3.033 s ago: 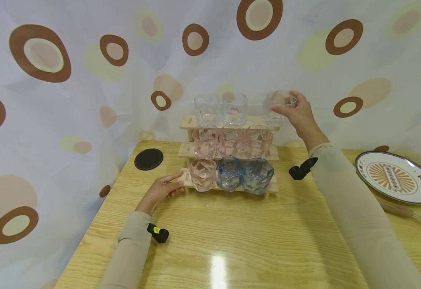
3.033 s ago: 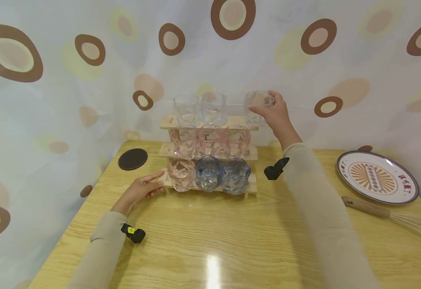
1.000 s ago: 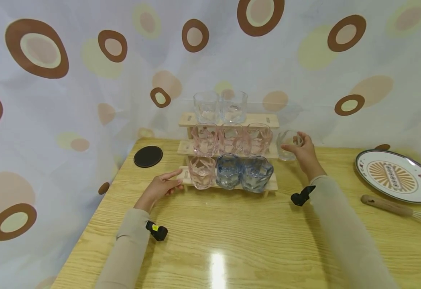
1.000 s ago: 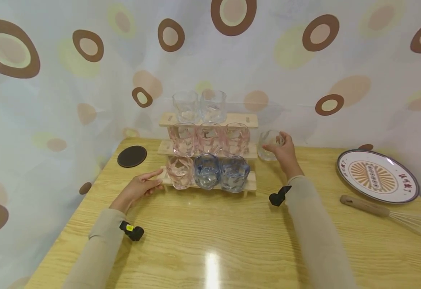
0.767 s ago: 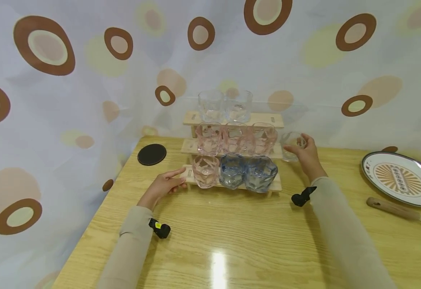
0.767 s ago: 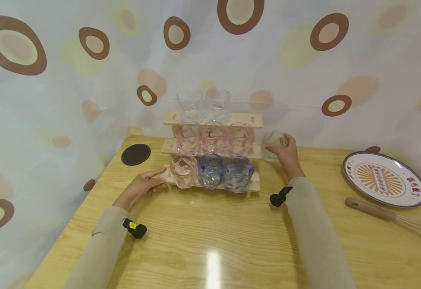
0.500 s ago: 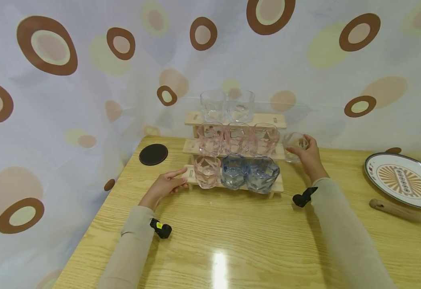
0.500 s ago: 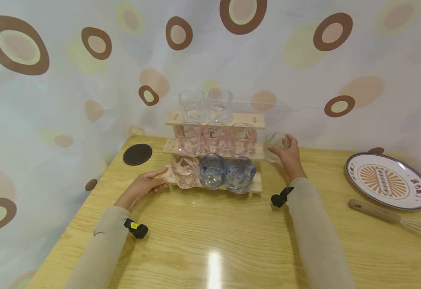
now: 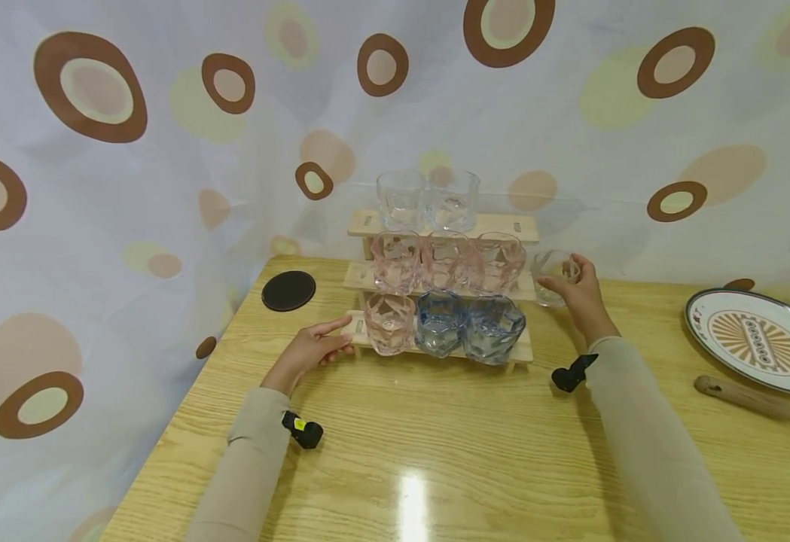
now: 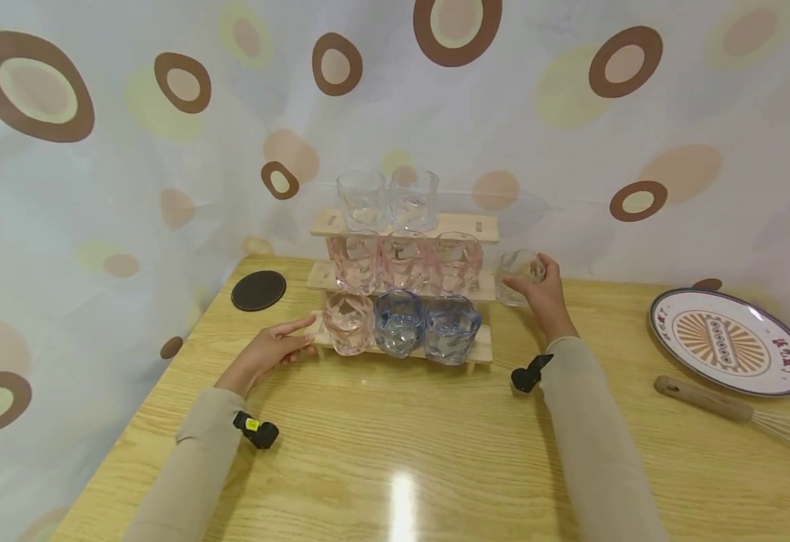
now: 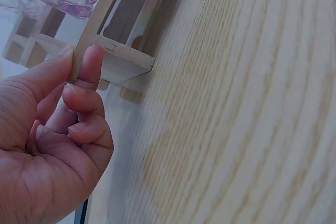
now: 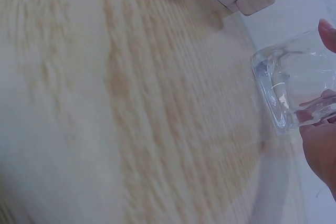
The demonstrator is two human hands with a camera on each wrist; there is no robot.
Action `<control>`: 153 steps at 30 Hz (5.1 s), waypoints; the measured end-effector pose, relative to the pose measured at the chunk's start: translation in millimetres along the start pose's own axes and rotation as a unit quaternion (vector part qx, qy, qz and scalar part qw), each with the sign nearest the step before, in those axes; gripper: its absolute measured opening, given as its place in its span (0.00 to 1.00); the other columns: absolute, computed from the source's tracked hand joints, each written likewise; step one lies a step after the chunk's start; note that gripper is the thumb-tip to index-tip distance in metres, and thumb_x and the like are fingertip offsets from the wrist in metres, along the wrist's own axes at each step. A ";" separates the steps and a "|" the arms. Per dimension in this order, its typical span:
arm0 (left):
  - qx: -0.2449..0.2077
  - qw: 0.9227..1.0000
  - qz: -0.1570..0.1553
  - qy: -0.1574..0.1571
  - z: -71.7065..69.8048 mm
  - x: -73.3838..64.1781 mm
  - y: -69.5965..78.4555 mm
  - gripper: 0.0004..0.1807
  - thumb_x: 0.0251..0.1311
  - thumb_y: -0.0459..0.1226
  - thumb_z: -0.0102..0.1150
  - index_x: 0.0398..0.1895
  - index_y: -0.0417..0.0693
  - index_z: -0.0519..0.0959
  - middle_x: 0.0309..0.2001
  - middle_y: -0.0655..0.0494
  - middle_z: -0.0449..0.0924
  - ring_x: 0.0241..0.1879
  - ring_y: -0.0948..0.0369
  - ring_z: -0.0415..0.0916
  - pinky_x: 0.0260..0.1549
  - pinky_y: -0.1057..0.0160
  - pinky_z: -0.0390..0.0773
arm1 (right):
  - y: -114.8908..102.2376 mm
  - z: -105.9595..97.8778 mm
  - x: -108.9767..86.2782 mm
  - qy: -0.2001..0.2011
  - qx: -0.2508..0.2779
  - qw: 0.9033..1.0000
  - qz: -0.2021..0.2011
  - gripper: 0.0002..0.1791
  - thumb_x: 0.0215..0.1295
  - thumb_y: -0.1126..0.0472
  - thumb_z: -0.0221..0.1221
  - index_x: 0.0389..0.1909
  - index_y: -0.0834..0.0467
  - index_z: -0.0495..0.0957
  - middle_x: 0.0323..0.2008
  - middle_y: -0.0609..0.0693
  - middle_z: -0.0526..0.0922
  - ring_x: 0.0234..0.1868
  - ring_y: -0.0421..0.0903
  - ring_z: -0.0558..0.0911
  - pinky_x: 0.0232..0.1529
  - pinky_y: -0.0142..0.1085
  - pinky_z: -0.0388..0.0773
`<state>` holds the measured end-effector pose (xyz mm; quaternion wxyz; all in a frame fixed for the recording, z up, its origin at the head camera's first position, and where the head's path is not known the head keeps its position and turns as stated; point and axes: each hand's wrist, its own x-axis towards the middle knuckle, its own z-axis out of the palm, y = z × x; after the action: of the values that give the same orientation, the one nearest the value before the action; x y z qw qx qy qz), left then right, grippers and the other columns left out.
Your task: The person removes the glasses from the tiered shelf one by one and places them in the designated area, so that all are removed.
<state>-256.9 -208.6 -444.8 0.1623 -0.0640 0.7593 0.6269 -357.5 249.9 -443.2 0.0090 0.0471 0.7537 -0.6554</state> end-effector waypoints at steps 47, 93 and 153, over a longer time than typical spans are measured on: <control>-0.001 1.000 -0.001 -0.025 -0.8 -1.4 2.3 0.28 0.64 0.41 0.58 0.67 0.62 0.67 0.34 0.52 0.85 0.19 0.64 0.61 0.24 0.67 0.63 | -85.8 -24.4 -15.0 -0.040 -0.135 0.979 -0.149 0.50 0.66 0.48 0.56 0.75 0.53 0.33 0.73 0.59 0.39 0.73 0.54 0.41 0.70 0.48 0.38; -0.014 1.000 0.003 -0.020 -0.9 -1.4 0.4 0.27 0.65 0.39 0.57 0.67 0.61 0.68 0.30 0.57 0.85 0.18 0.65 0.61 0.23 0.68 0.63 | -169.7 94.1 7.7 -0.203 -0.186 0.958 -0.085 0.58 0.57 0.41 0.63 0.74 0.37 0.28 0.74 0.55 0.42 0.72 0.54 0.49 0.67 0.54 0.51; -0.013 1.000 -0.003 -0.022 -0.2 -1.5 0.2 0.27 0.64 0.40 0.58 0.67 0.60 0.68 0.29 0.58 0.85 0.19 0.65 0.62 0.24 0.68 0.62 | -187.3 79.1 8.4 -0.119 -0.113 0.977 -0.135 0.46 0.60 0.51 0.64 0.74 0.47 0.48 0.65 0.53 0.63 0.62 0.49 0.66 0.64 0.48 0.58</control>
<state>-255.6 -209.0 -444.1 0.1794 -0.0544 0.7472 0.6376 -385.1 146.6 -270.0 0.0158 -0.1347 0.8161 -0.5618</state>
